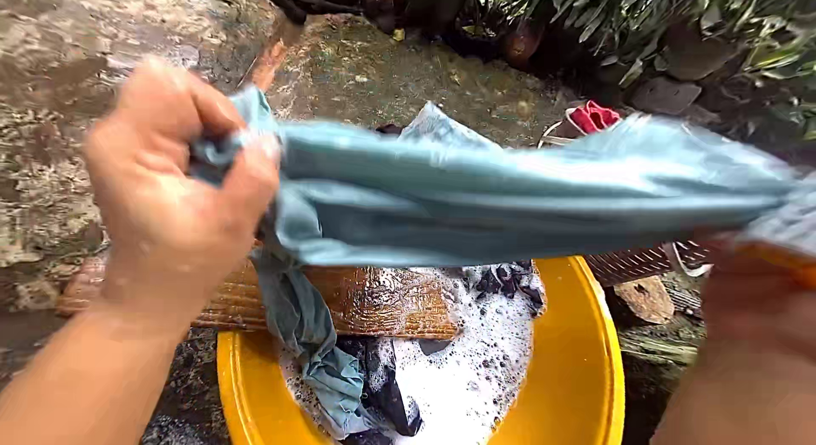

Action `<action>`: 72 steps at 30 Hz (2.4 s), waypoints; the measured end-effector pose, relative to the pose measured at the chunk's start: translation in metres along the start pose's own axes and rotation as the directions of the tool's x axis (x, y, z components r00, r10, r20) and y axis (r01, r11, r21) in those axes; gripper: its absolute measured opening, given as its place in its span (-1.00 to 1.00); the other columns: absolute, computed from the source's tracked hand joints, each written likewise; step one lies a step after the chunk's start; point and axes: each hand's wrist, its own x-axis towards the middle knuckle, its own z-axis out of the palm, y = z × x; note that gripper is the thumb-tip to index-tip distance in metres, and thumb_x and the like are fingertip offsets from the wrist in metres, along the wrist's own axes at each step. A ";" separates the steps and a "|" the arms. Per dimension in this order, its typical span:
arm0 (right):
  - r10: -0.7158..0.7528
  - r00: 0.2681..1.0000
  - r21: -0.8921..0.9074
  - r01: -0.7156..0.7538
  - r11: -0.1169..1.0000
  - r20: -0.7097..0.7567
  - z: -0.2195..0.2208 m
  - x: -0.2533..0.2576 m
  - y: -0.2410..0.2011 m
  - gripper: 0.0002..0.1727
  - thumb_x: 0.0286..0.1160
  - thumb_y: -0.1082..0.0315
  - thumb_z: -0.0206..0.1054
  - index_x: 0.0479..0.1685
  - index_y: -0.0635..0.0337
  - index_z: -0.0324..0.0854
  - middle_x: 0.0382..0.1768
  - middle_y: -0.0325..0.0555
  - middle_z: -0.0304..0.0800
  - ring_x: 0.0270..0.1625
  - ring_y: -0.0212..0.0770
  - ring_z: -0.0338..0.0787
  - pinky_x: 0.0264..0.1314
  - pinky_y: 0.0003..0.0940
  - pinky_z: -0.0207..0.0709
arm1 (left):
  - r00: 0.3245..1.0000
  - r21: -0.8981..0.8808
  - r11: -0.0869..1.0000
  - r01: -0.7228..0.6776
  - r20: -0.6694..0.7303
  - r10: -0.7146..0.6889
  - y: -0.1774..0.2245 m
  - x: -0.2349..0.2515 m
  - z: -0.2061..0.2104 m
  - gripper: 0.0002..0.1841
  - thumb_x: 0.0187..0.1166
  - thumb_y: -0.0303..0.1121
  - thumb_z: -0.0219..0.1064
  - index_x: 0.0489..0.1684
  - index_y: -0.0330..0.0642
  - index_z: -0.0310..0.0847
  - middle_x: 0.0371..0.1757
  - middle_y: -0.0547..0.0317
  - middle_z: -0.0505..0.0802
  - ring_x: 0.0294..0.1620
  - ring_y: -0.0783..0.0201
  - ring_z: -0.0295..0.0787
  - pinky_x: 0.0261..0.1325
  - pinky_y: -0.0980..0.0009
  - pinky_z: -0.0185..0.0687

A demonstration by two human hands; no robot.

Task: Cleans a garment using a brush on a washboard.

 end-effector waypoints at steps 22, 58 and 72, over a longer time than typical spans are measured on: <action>0.503 0.860 -0.622 -0.441 0.647 -0.086 0.139 -0.204 0.117 -0.25 0.43 0.22 0.53 0.53 0.51 0.38 0.10 0.26 0.81 0.07 -0.01 0.87 0.20 -0.02 0.75 | 0.812 0.383 0.908 -0.173 0.577 -0.089 -0.056 -0.173 0.041 -0.68 0.22 0.03 0.34 -0.58 -0.03 0.72 -0.35 0.14 0.78 -0.09 -0.07 0.79 0.06 -0.31 0.54; 0.466 0.772 -0.794 0.079 0.603 0.431 0.213 -0.220 0.120 -0.14 0.38 -0.09 0.51 0.72 0.07 0.44 -0.13 0.12 0.88 -0.19 0.08 0.90 -0.13 0.05 0.76 | 0.890 0.300 0.947 -0.113 0.455 -0.038 -0.046 -0.201 0.017 -0.59 0.45 -0.13 0.07 -0.86 -0.06 0.34 -0.73 0.15 0.60 -0.57 0.15 0.65 -0.36 0.16 0.51; 0.640 0.727 -0.819 -0.193 0.540 0.250 0.200 -0.219 0.086 -0.09 0.46 -0.12 0.44 0.79 0.16 0.30 -0.02 0.14 0.89 -0.07 0.09 0.92 -0.02 0.10 0.78 | 0.905 0.512 0.842 -0.167 0.419 -0.075 -0.053 -0.195 0.032 -0.57 0.43 -0.13 0.07 -0.87 -0.14 0.41 -0.74 0.06 0.62 -0.63 0.01 0.66 -0.52 0.04 0.44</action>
